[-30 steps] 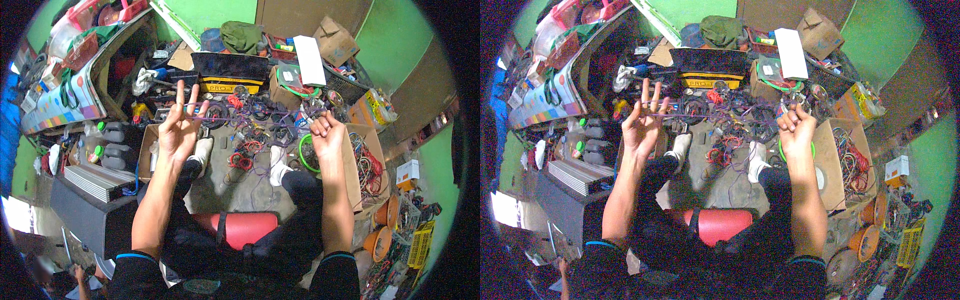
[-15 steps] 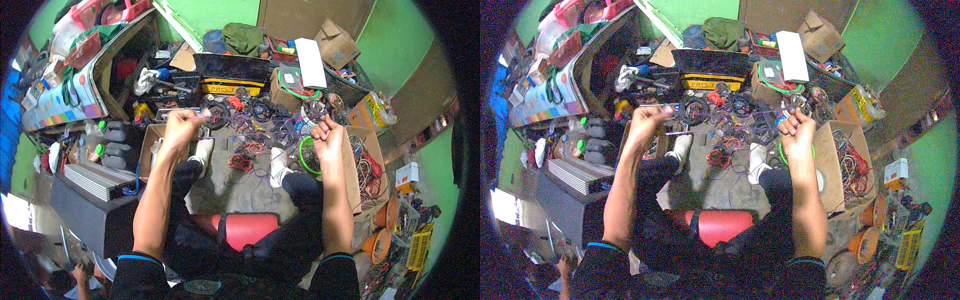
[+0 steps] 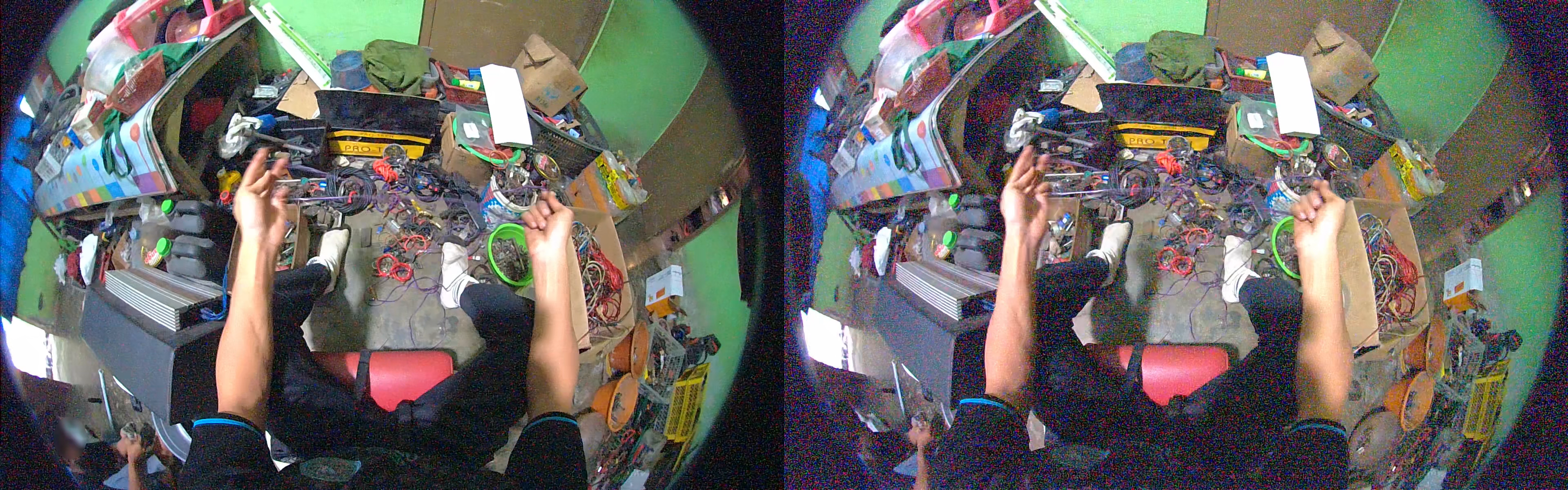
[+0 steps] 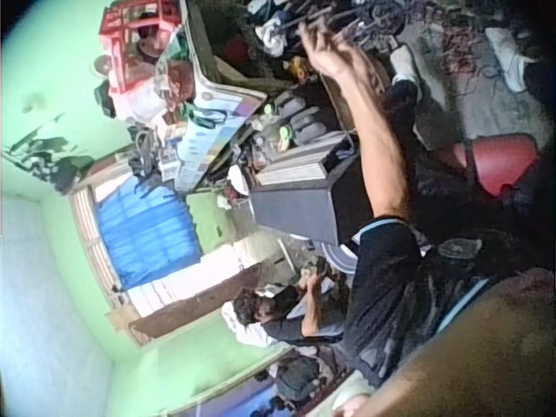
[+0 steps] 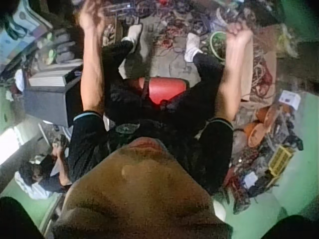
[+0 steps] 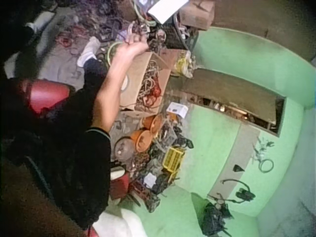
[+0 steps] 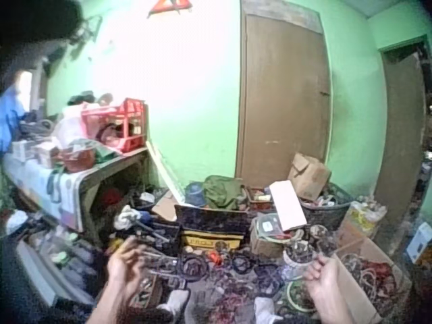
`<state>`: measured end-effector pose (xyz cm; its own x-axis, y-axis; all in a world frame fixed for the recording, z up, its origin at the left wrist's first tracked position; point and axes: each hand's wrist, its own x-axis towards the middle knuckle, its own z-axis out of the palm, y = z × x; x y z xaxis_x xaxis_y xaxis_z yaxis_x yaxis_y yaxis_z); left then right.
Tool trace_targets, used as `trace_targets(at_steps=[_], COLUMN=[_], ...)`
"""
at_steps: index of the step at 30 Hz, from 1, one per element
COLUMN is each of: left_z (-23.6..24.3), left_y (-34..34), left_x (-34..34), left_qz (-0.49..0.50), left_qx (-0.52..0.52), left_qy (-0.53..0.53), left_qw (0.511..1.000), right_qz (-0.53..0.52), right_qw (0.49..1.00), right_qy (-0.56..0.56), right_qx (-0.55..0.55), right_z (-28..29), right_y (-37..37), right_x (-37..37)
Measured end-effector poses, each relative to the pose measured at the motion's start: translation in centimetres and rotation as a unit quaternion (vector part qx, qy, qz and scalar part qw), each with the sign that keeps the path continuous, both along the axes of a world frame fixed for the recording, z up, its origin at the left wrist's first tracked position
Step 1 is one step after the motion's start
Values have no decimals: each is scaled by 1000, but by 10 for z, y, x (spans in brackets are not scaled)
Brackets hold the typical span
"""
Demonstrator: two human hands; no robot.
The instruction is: The person sits cross-legged and untangles a bundle of purple and red wires. They strip the insulation from the wire ends using a small tool and then twist the exposed strands together to join them.
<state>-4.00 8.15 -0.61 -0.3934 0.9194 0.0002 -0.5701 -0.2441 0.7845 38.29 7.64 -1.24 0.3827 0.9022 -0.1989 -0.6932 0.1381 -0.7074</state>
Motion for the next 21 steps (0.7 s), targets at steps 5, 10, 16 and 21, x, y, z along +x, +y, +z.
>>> trace_targets(at_steps=[5,10,16,21], left_z=[4,1,-12,-37], left_y=[-14,-11,-21,-15], left_x=[-16,37,54,50], left_qz=[-142,-274,-248,-166], left_qx=[-94,-107,-8,20], left_qy=[174,287,488,646], left_qw=[970,912,837,745], right_qz=[67,193,261,268], right_qw=[997,977,959,956], right_qy=[-15,-84,-108,-114], right_qx=[34,43,21,13], right_z=[1,17,18,15], right_y=[0,-12,-20,-21], right_x=[13,-34,-63,-69])
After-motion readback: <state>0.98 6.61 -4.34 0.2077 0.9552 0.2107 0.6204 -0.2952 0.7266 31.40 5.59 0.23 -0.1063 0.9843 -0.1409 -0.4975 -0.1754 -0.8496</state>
